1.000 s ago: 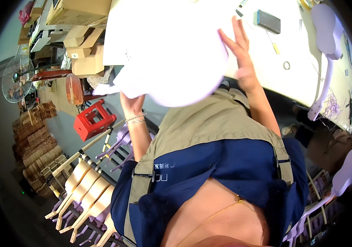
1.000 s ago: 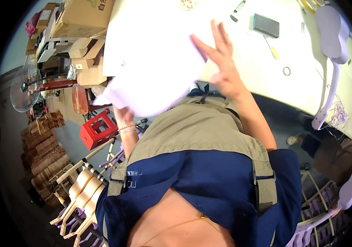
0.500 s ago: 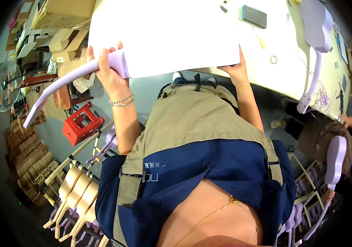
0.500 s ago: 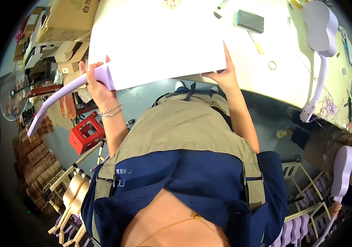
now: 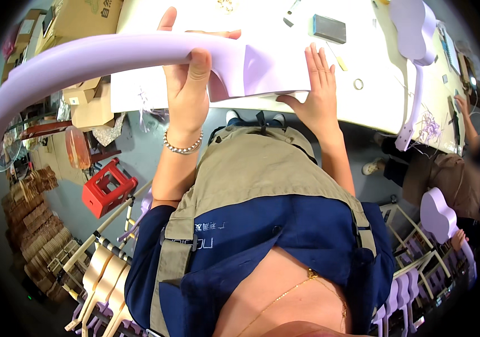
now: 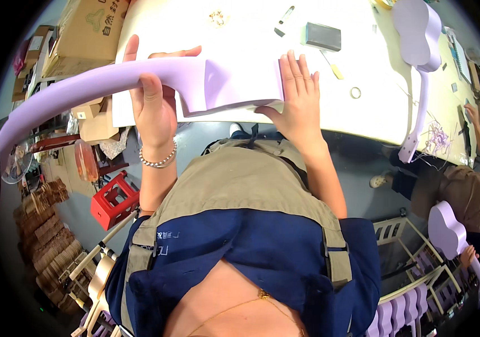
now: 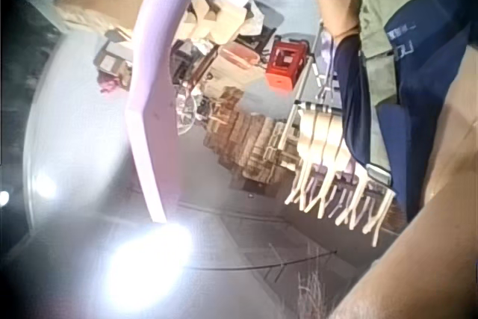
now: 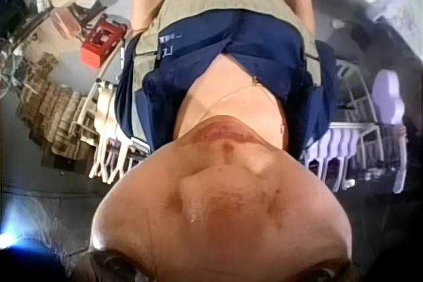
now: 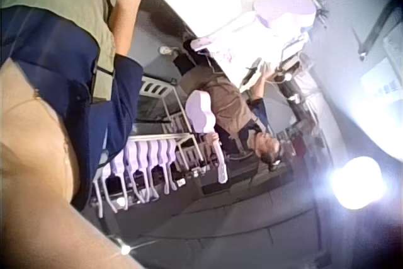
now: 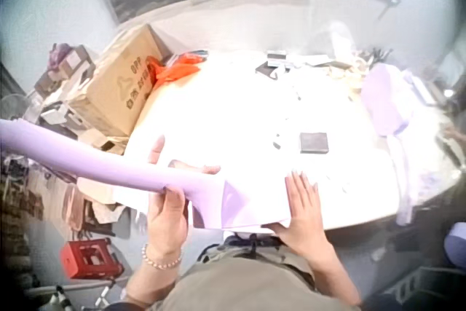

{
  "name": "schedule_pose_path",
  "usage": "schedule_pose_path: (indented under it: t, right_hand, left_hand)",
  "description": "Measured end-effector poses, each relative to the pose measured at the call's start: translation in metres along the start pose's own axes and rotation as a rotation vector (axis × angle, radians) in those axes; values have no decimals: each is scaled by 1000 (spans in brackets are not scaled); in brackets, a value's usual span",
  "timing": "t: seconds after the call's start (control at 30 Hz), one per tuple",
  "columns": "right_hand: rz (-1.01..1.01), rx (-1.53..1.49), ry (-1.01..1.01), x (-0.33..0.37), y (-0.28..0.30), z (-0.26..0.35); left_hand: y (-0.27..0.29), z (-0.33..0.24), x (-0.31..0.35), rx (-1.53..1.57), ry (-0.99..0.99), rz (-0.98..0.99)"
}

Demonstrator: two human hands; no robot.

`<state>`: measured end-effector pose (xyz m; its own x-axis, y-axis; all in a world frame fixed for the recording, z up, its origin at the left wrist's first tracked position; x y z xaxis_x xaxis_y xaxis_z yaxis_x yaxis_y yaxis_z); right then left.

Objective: The person assembles purple plastic parts by inserting small rings into holes and using a utility knife to trim excess material. They repeatedly pick up parts from a rack, work at a table, and place finished pieces back on the rack.

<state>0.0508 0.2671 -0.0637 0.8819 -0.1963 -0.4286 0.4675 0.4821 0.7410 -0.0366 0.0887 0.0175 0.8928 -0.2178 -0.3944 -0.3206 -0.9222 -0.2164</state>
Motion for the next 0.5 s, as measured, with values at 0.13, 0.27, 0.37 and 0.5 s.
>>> schedule_pose_path:
  t: [0.13,0.27,0.37,0.5]
  right_hand:
    - [-26,-22,-9,-2,1,-3]
    - [-43,145,-88,3,0,-33]
    - [-62,-207,-416,23,-20,-91]
    - [70,-1014,-803,59,-56,-97]
  left_hand:
    - [-3,3,-7,-108,-31,108]
    - [27,12,-15,-103,90,107]
    - [89,33,-12,66,266,-250]
    - [150,64,8,90,474,-621]
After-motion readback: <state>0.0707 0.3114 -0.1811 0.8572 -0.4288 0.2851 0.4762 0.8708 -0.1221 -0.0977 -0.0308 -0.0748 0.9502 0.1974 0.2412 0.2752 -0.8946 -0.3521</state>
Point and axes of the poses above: each hand's wrist, its own x-axis away from the middle knuckle, its own y-axis out of the back of the hand, z = x × y, the point moved 6 cm from there along -x, towards the middle knuckle, and after that the axes turned 7 degrees about -z, right-handed, at the moved point
